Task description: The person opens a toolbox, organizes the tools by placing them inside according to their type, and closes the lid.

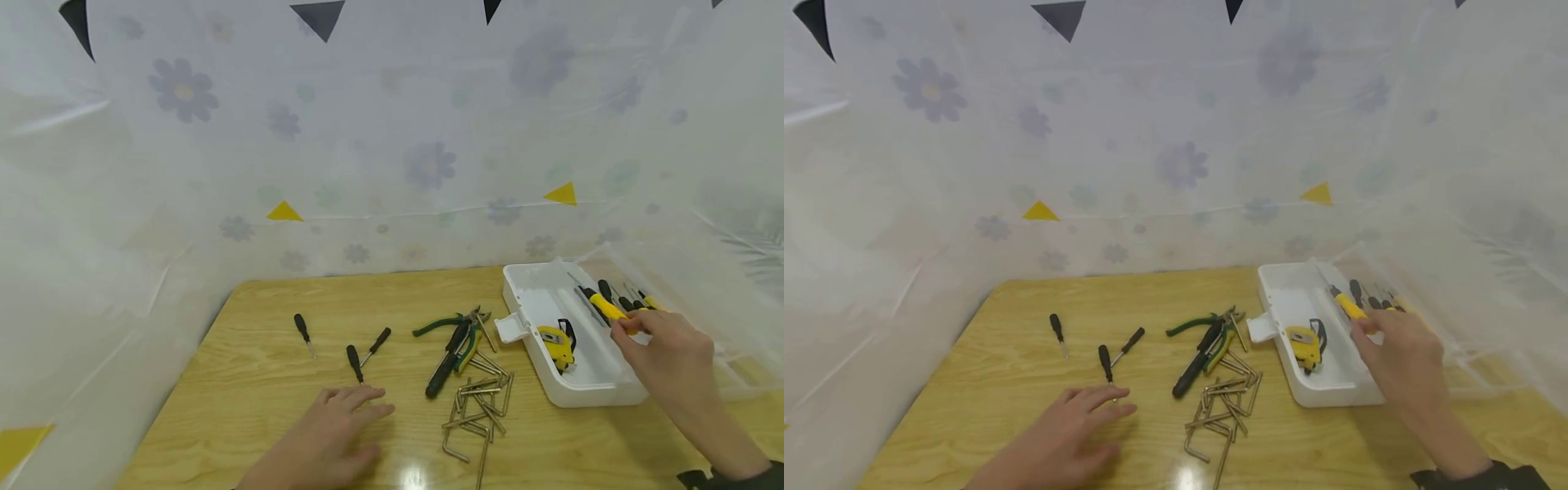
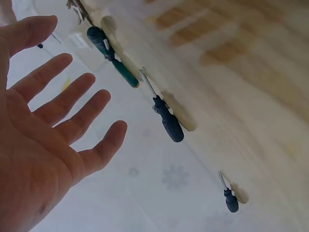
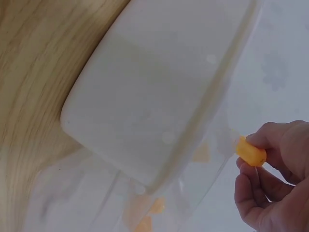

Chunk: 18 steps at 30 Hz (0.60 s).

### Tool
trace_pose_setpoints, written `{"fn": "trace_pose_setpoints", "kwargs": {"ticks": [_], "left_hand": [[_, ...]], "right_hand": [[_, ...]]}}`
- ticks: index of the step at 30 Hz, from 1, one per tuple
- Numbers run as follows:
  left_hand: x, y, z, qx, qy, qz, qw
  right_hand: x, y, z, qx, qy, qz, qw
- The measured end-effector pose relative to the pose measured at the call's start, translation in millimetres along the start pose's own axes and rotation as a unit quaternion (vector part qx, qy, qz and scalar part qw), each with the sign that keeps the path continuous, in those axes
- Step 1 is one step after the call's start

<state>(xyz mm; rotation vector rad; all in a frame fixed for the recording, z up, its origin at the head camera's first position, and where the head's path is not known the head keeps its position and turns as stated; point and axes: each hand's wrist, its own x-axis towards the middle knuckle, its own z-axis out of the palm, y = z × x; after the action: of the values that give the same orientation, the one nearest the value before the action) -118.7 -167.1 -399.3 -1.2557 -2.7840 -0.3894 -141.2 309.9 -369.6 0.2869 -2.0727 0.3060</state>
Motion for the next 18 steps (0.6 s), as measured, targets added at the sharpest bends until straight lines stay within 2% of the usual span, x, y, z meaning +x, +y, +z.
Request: {"fn": "trace_pose_setpoints", "kwargs": {"ticks": [5, 11, 13, 15, 18], "left_hand": [[3.8, 2.1, -2.3, 0.011, 0.015, 0.015, 0.9997], [4.9, 2.0, -1.7, 0.005, 0.003, 0.011, 0.9999], [4.7, 1.8, -0.9, 0.003, -0.002, 0.01, 0.9999], [4.4, 1.5, -0.2, 0.002, -0.004, 0.009, 0.9999], [4.1, 1.2, 0.1, 0.002, -0.002, 0.01, 0.9999]], "right_hand": [[1, 6, -3, -0.01, -0.021, 0.022, 0.999], [-3, 12, -2, -0.007, -0.053, 0.054, 0.997], [-4, 14, -3, -0.015, -0.091, 0.075, 0.993], [-4, 16, -3, -0.027, -0.146, 0.094, 0.984], [-4, 20, -1, -0.034, -0.211, 0.095, 0.972]]}}
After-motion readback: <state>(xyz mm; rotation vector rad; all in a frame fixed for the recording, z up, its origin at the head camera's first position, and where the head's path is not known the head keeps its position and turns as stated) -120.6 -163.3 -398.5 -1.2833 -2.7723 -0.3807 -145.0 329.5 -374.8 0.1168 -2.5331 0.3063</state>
